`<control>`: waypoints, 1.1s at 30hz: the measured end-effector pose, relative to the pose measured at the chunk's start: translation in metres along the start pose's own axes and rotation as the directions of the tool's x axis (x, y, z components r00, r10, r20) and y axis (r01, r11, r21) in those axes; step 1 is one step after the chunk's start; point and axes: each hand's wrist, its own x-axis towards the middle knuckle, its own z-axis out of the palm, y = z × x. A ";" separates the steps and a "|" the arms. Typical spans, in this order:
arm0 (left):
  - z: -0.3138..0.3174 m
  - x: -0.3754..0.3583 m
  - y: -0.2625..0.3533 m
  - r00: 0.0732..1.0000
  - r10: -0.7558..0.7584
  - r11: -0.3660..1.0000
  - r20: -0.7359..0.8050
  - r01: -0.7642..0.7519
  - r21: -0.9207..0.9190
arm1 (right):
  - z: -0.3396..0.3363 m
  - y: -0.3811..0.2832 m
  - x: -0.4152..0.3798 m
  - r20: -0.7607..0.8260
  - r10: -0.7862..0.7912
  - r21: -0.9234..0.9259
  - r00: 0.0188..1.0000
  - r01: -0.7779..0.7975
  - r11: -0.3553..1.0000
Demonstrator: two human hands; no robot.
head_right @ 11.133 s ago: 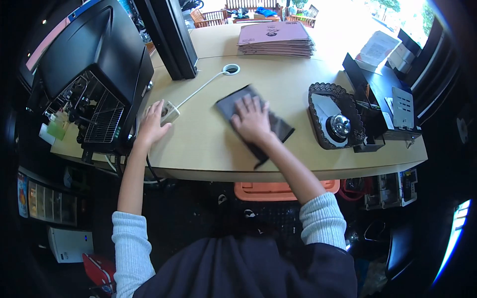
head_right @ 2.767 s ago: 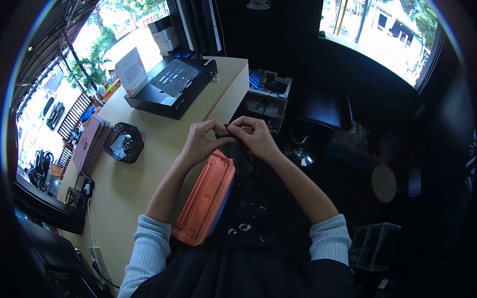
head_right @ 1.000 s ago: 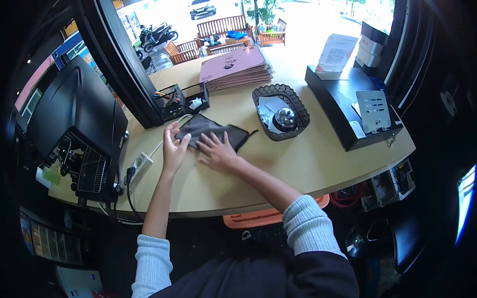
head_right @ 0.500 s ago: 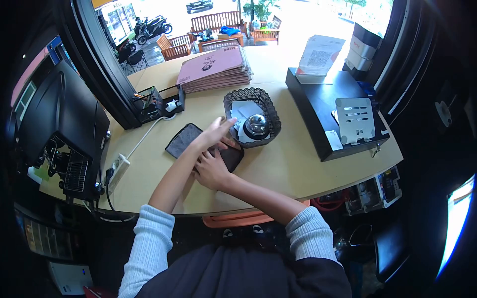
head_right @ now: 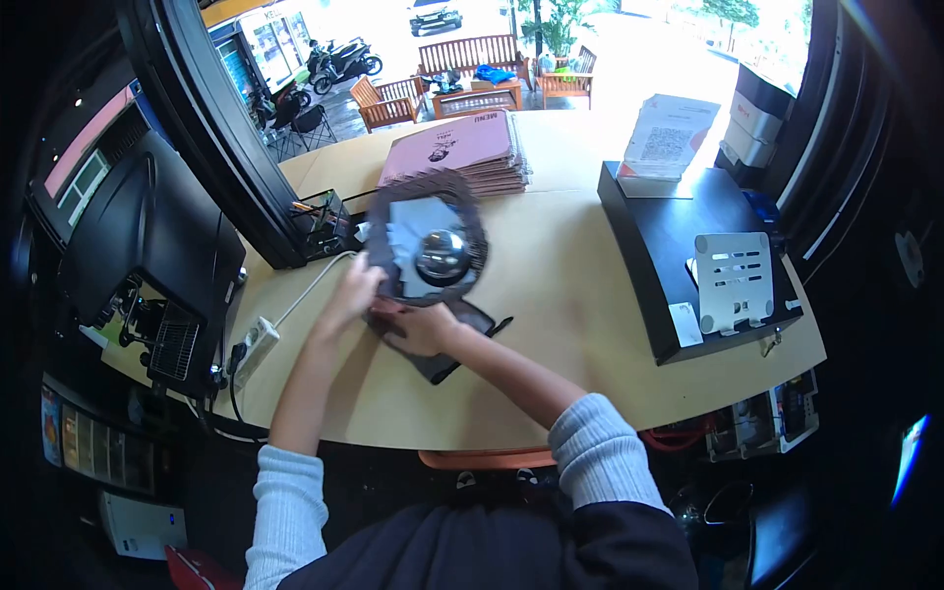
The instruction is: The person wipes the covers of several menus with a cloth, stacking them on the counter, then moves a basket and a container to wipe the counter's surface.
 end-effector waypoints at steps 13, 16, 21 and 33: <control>-0.087 -0.050 0.022 0.923 -0.255 0.967 -0.289 0.235 -0.101 | -0.005 0.029 0.003 0.227 0.206 -0.148 0.952 -0.176 0.973; -0.082 -0.046 0.018 0.927 -0.263 0.963 -0.269 0.236 -0.128 | 0.001 0.077 0.025 0.179 0.366 -0.202 0.913 -0.330 0.922; -0.077 -0.047 0.014 0.930 -0.243 0.966 -0.276 0.205 -0.157 | -0.054 0.154 -0.012 -0.040 0.789 -0.370 0.613 -0.742 0.558; -0.033 -0.019 0.013 0.966 -0.231 0.942 -0.114 0.192 -0.275 | -0.034 -0.004 -0.050 0.185 0.235 -0.115 0.954 -0.217 0.969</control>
